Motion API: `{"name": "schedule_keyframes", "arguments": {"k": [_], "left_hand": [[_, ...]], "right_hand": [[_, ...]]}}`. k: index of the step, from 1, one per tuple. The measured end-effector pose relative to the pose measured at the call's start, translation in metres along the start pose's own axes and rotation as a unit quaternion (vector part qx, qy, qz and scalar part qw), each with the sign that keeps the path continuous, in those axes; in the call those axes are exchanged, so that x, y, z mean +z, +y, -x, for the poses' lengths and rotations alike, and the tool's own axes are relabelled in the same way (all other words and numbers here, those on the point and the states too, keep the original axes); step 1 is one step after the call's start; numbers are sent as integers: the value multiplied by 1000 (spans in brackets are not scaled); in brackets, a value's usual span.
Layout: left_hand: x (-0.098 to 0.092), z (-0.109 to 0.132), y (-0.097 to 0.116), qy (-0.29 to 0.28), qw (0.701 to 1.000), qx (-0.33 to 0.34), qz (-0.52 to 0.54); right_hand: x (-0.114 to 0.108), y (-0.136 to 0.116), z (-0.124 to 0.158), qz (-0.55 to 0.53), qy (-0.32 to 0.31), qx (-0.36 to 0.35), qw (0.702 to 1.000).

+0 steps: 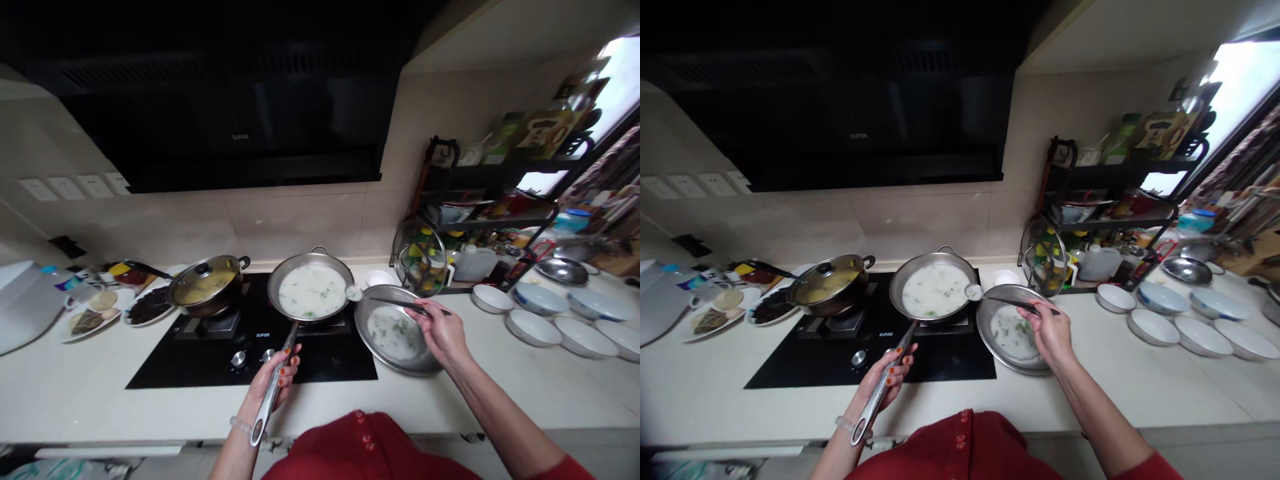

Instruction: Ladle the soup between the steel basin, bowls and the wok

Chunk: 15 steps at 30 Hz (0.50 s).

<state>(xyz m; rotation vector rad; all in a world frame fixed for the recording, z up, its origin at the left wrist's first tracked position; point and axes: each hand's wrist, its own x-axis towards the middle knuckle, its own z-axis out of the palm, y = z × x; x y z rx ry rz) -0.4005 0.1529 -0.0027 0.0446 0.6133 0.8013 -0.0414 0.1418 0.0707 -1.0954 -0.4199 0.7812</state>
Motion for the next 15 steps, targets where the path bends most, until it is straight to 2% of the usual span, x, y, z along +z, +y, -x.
{"name": "schedule_keyframes", "arguments": {"k": [5, 7, 8, 11, 15], "left_hand": [[-3, -1, 0, -8, 1000, 0, -4], [-3, -1, 1, -7, 1000, 4, -4], [-3, -1, 1, -6, 1000, 6, -3], [-2, -1, 0, -6, 1000, 6, -3], [-2, 0, 0, -6, 1000, 8, -3]], "right_hand": [[-46, 8, -3, 69, 48, -49, 995], [-64, 20, -2, 157, 45, -76, 984], [-73, 27, -1, 216, 24, -93, 972], [-97, 48, 9, 362, -74, -219, 903], [-119, 66, 25, 447, -225, -437, 747]]}}
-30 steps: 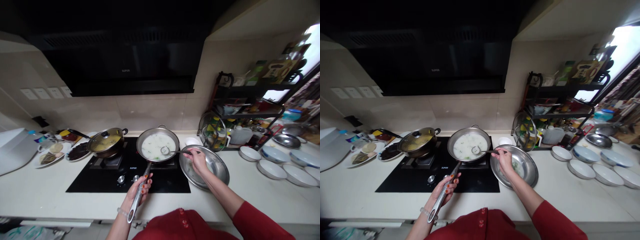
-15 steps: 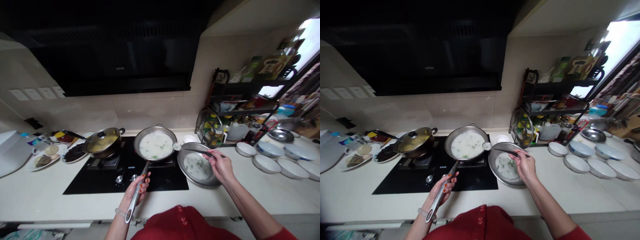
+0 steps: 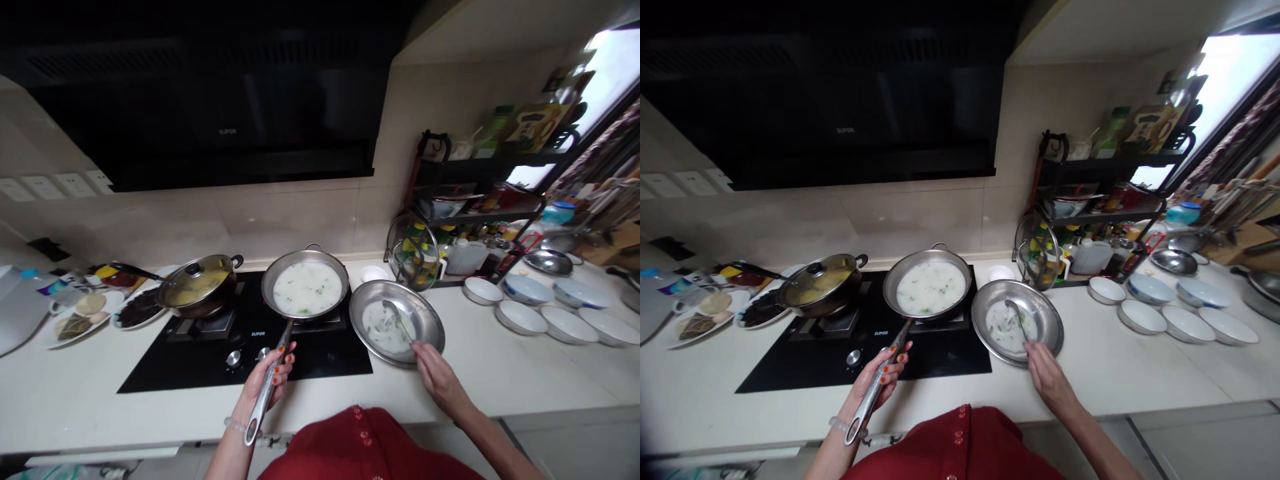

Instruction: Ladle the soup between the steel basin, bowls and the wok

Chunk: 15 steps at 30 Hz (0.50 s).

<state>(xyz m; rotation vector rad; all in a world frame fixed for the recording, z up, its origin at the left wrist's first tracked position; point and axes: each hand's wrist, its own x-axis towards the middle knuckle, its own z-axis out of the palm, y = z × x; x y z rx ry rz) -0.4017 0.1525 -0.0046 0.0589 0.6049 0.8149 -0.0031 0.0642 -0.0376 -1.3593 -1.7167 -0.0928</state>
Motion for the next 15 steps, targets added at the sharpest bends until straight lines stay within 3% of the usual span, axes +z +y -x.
{"name": "schedule_keyframes", "arguments": {"k": [2, 4, 6, 8, 10, 12, 15], "left_hand": [[-1, 0, 0, -4, 1000, 2, 0], [-2, 0, 0, -6, 1000, 2, -3], [-2, -1, 0, -4, 1000, 4, -7], [-2, -1, 0, -3, 1000, 5, -8], [-2, -2, 0, -3, 1000, 4, -8], [-2, -2, 0, -4, 1000, 3, -6], [-1, -1, -1, -4, 1000, 1, -3]], "right_hand": [[-2, -1, 4, 23, -8, -62, 998], [-6, -5, -4, -1, 15, -26, 1000], [-11, -12, -21, -57, 72, 90, 992], [-14, -24, -44, -121, 151, 237, 952], [-12, -39, -68, -188, 200, 310, 910], [-6, -55, -89, -236, 207, 303, 900], [15, -74, -113, -244, 144, 284, 916]]}}
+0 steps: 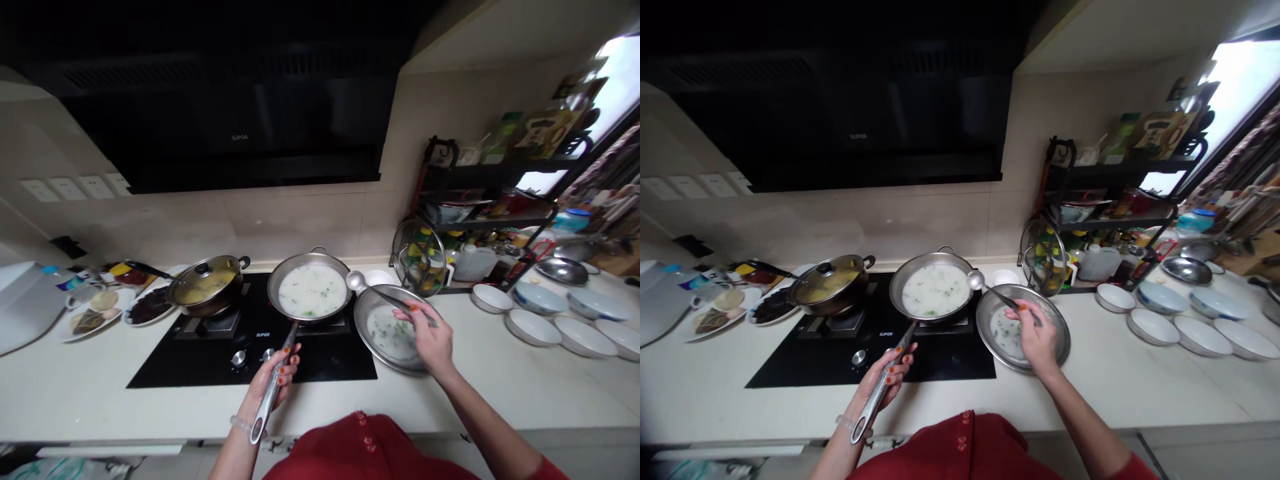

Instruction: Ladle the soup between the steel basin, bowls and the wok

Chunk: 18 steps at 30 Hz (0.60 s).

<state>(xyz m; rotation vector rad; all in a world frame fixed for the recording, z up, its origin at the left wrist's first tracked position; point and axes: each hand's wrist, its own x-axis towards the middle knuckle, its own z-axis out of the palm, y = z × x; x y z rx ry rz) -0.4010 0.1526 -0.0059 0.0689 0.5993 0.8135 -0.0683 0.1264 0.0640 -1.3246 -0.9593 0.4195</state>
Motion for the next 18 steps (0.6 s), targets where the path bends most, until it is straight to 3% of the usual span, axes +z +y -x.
{"name": "schedule_keyframes", "arguments": {"k": [6, 11, 14, 18], "left_hand": [[5, 0, -1, 8, 1000, 3, -3], [3, -2, -1, 4, 1000, 1, -18], [2, -2, -1, 2, 1000, -3, -17], [3, -1, -1, 3, 1000, -5, -8]], "right_hand": [[61, 24, -9, 25, -141, -42, 989], [89, 55, -15, 14, -189, -73, 979], [94, 59, -17, 5, -168, -5, 986], [91, 50, -22, -68, -75, 100, 990]]}}
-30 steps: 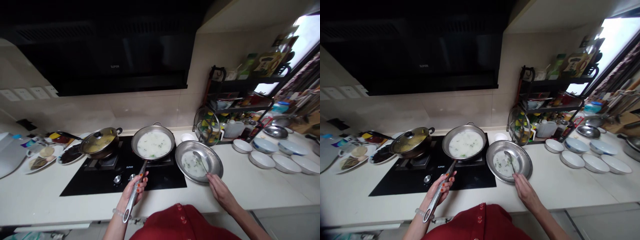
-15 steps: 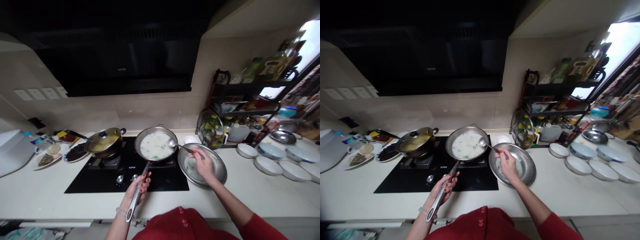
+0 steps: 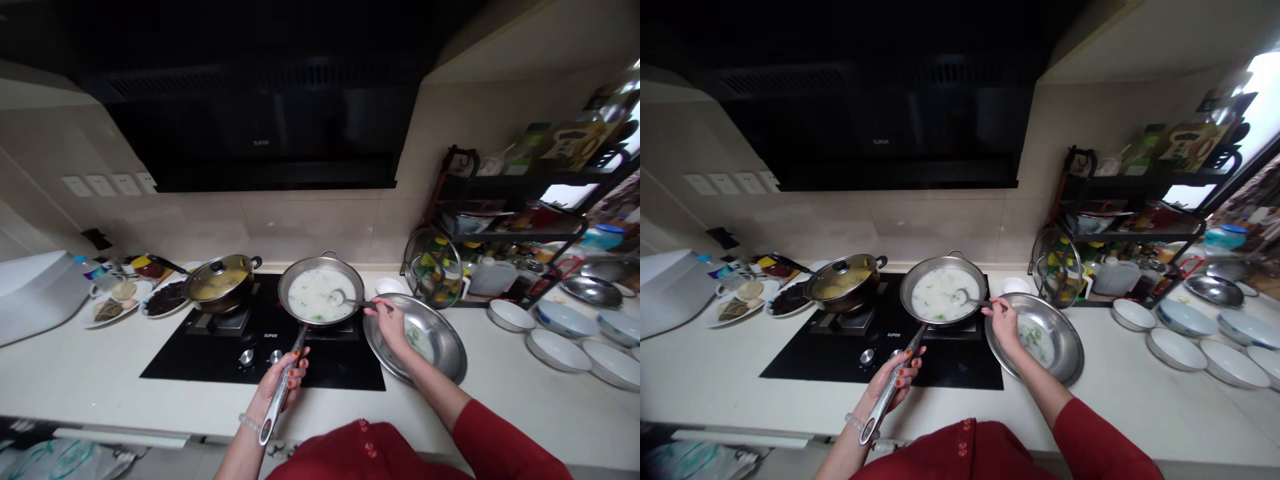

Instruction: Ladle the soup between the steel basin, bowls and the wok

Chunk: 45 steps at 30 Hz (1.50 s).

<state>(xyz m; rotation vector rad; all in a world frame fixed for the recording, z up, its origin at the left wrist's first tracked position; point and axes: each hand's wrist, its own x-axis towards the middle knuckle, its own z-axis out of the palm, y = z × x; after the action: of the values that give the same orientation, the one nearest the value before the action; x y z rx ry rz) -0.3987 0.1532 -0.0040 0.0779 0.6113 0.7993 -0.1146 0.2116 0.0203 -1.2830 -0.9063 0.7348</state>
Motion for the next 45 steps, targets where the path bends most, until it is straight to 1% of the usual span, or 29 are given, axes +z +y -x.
{"name": "schedule_keyframes", "arguments": {"k": [4, 8, 11, 17, 21, 24, 27, 30, 34, 38, 40, 41, 42, 43, 44, 45], "left_hand": [[2, 1, 0, 1, 1000, -6, -4], [3, 2, 1, 7, 1000, -6, 3], [3, 2, 1, 7, 1000, -9, 9], [2, 1, 1, 12, 1000, -2, 12], [2, 2, 0, 9, 1000, 0, 4], [2, 2, 0, 9, 1000, 2, -4], [-1, 2, 1, 8, 1000, 7, -10], [-4, 0, 1, -1, 1000, 7, -23], [-3, 1, 1, 6, 1000, 7, -22], [1, 2, 0, 14, 1000, 9, -9], [1, 3, 0, 11, 1000, 8, -10], [1, 3, 0, 9, 1000, 6, -11], [0, 2, 0, 8, 1000, 5, -10], [0, 2, 0, 7, 1000, 3, -9], [0, 2, 1, 7, 1000, 2, -7], [0, 2, 1, 8, 1000, 2, -4]], "right_hand": [[-5, -10, -2, -70, 37, 22, 997], [-9, -13, -2, -120, 65, 53, 989], [-12, -15, -1, -141, 74, 68, 985], [-19, -16, 0, -126, 70, 54, 988], [-29, -15, -2, -83, 41, 20, 996], [-40, -19, -1, -77, 37, 8, 996], [-56, -27, 2, -121, 59, 36, 990], [-77, -36, 6, -140, 94, 52, 984], [-112, -39, 15, -137, 159, 37, 977], [-145, -23, 27, -91, 198, 26, 976], [-158, -10, 35, -20, 199, 30, 979], [-164, -3, 41, 32, 185, 30, 982], [-169, 4, 47, 85, 165, 17, 982], [-173, 10, 53, 136, 135, -13, 981], [-177, 16, 58, 184, 97, -60, 976], [-180, 22, 64, 227, 53, -120, 965]]}}
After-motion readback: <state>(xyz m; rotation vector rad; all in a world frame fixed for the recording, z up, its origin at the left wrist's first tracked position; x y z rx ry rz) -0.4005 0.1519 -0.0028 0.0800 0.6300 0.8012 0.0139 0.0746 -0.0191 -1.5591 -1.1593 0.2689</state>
